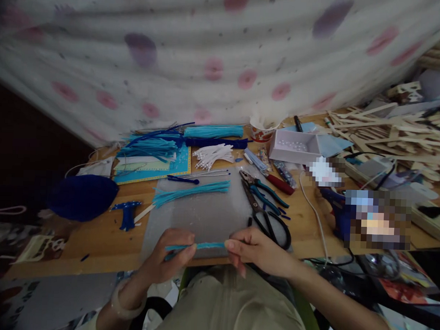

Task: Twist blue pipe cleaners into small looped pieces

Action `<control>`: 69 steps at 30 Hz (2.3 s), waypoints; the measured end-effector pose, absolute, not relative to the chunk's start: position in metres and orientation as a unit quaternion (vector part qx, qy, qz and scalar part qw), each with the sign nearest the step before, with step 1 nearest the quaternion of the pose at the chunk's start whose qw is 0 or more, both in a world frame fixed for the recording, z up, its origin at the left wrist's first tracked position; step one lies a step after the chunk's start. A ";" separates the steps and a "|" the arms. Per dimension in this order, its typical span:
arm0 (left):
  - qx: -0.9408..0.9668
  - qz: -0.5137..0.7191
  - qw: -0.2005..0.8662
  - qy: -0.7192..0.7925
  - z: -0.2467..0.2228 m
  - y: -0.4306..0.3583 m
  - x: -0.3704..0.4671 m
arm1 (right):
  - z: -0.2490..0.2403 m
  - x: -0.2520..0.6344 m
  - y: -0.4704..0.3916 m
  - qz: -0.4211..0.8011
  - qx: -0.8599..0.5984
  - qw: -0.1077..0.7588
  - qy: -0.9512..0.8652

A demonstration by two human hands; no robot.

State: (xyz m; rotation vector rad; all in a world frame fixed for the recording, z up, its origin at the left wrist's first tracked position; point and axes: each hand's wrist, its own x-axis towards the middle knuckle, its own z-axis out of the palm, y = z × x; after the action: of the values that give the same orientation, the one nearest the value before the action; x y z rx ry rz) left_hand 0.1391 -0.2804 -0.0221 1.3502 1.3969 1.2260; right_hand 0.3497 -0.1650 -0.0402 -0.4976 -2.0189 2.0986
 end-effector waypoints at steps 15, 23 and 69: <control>0.391 0.470 0.619 0.493 -0.017 -0.278 0.156 | -0.033 0.354 -0.156 0.578 -0.181 0.165 -0.779; 0.829 0.239 0.266 0.429 0.007 -0.270 0.139 | -0.061 0.360 -0.167 0.913 -0.133 -0.084 -0.376; 0.154 0.437 0.766 0.446 -0.041 -0.266 0.145 | -0.025 0.381 -0.163 0.016 -0.105 0.372 -0.922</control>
State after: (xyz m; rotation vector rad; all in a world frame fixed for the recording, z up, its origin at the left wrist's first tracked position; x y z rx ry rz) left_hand 0.1452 -0.2657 -0.0414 0.3355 0.9687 0.9492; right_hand 0.3813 -0.1633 -0.0247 -0.2698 -2.3628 0.0397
